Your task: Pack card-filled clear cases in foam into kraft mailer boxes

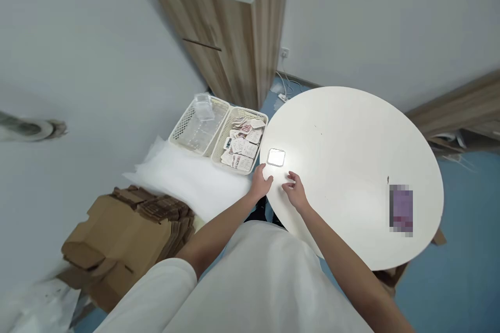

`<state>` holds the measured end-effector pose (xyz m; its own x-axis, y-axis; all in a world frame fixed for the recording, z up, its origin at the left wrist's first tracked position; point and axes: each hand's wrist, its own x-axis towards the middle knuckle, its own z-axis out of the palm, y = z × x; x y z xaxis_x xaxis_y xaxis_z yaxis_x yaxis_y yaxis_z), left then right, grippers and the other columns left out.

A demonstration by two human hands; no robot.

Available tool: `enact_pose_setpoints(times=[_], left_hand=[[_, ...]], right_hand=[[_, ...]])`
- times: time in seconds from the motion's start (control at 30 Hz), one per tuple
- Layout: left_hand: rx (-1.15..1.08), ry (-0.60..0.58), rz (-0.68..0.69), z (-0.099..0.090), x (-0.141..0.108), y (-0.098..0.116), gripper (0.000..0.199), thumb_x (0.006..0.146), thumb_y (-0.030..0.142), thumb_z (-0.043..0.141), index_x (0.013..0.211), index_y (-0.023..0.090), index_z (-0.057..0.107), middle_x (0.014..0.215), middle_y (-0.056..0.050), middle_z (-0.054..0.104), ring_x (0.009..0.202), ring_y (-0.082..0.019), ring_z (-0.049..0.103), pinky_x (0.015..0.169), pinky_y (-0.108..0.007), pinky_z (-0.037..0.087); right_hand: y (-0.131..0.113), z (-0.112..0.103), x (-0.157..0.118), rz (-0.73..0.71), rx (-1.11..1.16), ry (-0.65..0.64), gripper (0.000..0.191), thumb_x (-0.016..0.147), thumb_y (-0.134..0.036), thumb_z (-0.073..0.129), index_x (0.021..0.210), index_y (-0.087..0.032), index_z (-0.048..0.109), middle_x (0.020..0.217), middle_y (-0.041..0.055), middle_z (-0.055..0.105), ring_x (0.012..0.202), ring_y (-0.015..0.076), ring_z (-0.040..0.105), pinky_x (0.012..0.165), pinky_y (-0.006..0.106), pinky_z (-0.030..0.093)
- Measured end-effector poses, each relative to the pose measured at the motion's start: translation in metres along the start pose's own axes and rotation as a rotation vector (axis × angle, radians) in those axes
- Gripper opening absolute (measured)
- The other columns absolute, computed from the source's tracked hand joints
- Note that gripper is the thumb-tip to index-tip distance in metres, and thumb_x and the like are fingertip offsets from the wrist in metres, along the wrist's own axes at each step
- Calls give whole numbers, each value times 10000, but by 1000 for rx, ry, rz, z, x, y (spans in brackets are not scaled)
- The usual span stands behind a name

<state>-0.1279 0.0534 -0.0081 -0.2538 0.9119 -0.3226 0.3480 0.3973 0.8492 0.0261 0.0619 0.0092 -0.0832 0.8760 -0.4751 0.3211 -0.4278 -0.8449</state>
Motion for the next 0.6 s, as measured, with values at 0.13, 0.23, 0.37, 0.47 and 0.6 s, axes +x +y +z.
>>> enact_pose_setpoints(times=[0.13,0.23,0.37,0.47,0.6], left_hand=[[81,78,101,-10,-43,-15,318,754,220,483,1071,205,492,1164,-74,479,1115,-203,433,933,-361,356],[218,116,40,-25,-75,-33,270,754,241,479,1017,198,524,1113,-78,509,1090,-216,449,941,-378,345],[392,157,-116,-56,-105,-56,345,741,298,507,1064,175,515,1227,-118,438,1189,-268,353,973,-404,301],[473,167,-212,-79,-112,-71,418,723,312,528,1107,151,486,1298,-139,380,1244,-280,281,1005,-402,250],[435,190,-269,-98,-110,-86,477,696,325,560,1128,146,467,1343,-144,338,1278,-283,222,1030,-395,201]], right_hand=[[12,-6,-13,-65,-79,-124,484,667,-317,520,1136,-223,446,1088,63,510,708,129,536,710,340,461],[19,3,-17,-106,-121,-283,368,684,-318,506,1037,-211,518,987,48,562,678,127,531,694,326,460],[26,28,-17,-178,-251,-491,297,688,-302,512,970,-221,559,912,36,590,754,159,553,716,336,455],[25,50,-14,-276,-415,-546,281,666,-261,544,941,-219,586,953,56,588,896,207,540,789,361,426],[16,81,-10,-419,-605,-525,299,649,-209,561,946,-209,601,1011,78,567,1032,250,476,889,382,355]])
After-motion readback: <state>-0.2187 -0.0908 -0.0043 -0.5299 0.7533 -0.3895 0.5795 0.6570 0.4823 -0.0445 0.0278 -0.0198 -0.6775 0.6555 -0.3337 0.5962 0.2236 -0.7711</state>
